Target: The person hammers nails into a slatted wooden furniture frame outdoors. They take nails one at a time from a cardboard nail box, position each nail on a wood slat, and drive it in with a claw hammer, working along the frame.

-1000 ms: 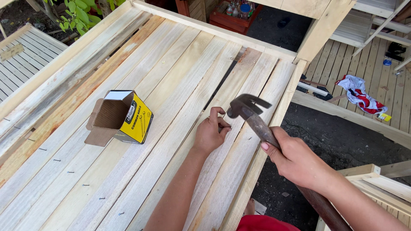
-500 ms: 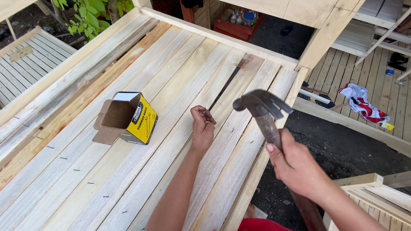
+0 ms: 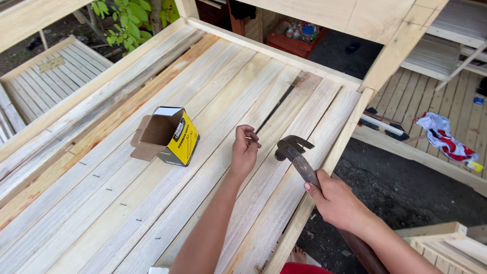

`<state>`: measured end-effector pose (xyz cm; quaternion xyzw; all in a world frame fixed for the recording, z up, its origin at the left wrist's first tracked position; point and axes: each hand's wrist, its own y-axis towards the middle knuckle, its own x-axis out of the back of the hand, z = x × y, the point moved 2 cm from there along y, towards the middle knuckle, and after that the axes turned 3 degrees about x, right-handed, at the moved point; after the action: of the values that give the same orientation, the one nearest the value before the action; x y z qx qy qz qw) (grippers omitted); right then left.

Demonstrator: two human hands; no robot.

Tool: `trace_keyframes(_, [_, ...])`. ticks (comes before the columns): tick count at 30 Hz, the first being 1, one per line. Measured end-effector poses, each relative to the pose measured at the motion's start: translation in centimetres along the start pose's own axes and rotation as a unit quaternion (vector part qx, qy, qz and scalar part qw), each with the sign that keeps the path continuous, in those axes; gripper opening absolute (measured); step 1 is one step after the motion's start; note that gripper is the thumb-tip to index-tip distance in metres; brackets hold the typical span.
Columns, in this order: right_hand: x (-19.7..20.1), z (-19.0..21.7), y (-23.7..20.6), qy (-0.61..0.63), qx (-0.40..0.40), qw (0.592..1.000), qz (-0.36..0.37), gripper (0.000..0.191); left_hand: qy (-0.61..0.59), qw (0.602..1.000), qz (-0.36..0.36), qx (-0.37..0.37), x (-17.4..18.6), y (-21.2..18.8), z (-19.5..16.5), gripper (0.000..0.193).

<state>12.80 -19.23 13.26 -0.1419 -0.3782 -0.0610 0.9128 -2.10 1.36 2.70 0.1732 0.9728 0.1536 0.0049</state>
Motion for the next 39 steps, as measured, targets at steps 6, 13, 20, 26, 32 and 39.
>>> trace_keyframes(6, [0.6,3.3,4.2,0.103,-0.038,0.994,0.022,0.034,0.232,0.951,-0.116,-0.168,10.0,0.9,-11.7,0.011])
trace_keyframes(13, [-3.0,9.0,8.8,0.209,-0.025,0.977,0.031,0.029,0.491,0.851,-0.024,0.184,20.2,1.8,-17.8,0.029])
trace_keyframes(20, [-3.8,9.2,8.6,0.121,-0.032,0.991,0.050,0.031,0.538,0.765,0.063,0.349,19.1,3.0,-15.1,0.040])
trace_keyframes(26, [-3.6,9.3,11.7,0.095,-0.032,0.993,0.058,0.031,0.554,0.746,0.013,0.370,17.7,11.4,-7.7,0.040])
trace_keyframes(32, [-3.8,8.7,11.4,0.107,-0.030,0.992,0.057,0.030,0.555,0.744,-0.020,0.371,18.1,13.3,-5.5,0.040])
trace_keyframes(39, [-4.0,6.3,13.6,0.158,-0.015,0.985,0.062,0.027,0.556,0.744,-0.021,0.369,19.8,11.5,-3.3,0.040])
